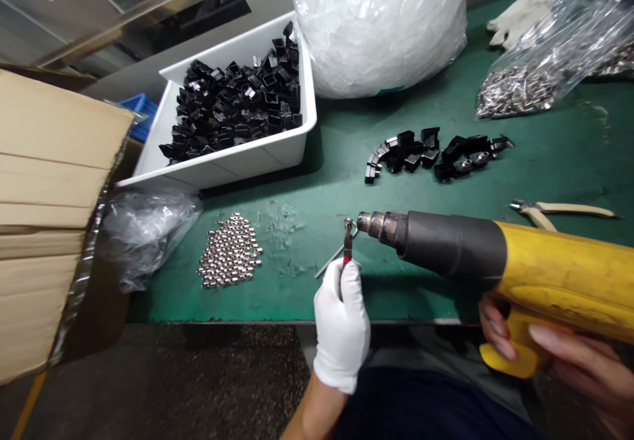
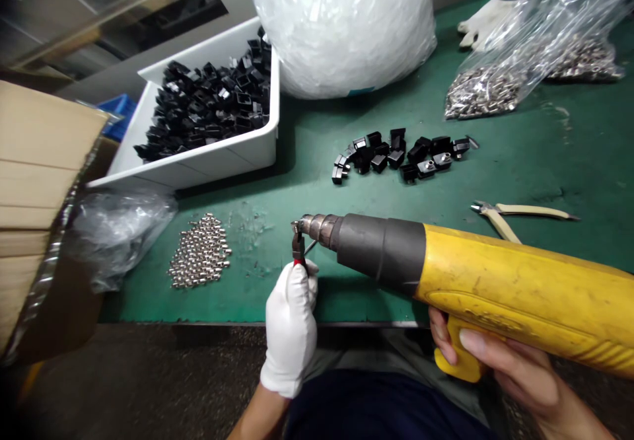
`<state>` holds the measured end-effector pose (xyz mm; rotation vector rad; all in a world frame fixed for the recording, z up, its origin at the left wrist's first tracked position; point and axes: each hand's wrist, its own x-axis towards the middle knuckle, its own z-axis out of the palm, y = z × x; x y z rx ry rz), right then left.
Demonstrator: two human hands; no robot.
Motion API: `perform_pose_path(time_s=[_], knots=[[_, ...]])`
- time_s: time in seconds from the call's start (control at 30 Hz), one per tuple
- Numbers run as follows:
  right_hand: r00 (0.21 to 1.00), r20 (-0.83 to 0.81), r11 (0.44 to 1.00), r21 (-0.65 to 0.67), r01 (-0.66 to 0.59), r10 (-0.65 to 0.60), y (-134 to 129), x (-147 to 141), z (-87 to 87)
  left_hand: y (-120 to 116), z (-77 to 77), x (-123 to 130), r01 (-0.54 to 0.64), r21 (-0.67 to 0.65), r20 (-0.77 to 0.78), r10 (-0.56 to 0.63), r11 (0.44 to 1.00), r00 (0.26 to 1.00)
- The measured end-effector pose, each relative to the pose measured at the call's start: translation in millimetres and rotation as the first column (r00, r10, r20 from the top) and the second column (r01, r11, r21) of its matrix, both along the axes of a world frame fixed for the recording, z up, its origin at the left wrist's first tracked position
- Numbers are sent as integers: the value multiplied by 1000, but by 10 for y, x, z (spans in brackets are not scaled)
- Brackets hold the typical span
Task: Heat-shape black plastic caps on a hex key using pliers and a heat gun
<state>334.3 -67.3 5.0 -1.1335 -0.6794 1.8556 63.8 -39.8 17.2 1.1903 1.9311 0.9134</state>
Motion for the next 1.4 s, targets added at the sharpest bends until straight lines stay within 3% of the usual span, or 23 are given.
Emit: perform_pose_path(time_s=[0.33, 0.67, 1.07, 1.17, 1.33, 1.4], knots=[[1000, 12, 1000, -5, -18, 18, 14, -11, 43, 4, 6, -1, 8, -1, -11, -8, 1000, 1000], [997, 56, 998, -6, 60, -59, 1, -75, 57, -3, -5, -1, 6, 10, -9, -6, 1000, 1000], [999, 31, 1000, 5, 25, -25, 19, -50, 22, -6, -1, 6, 0, 15, 18, 0, 1000, 1000], [998, 17, 998, 6, -55, 55, 22, -15, 3, -4, 0, 5, -3, 10, 18, 3, 1000, 1000], [998, 22, 998, 12, -64, 63, 59, 39, -6, -9, -4, -2, -6, 7, 15, 5, 1000, 1000], [988, 4, 988, 17, -151, 151, 69, 45, -2, -12, -5, -2, -2, 10, 12, 2, 1000, 1000]])
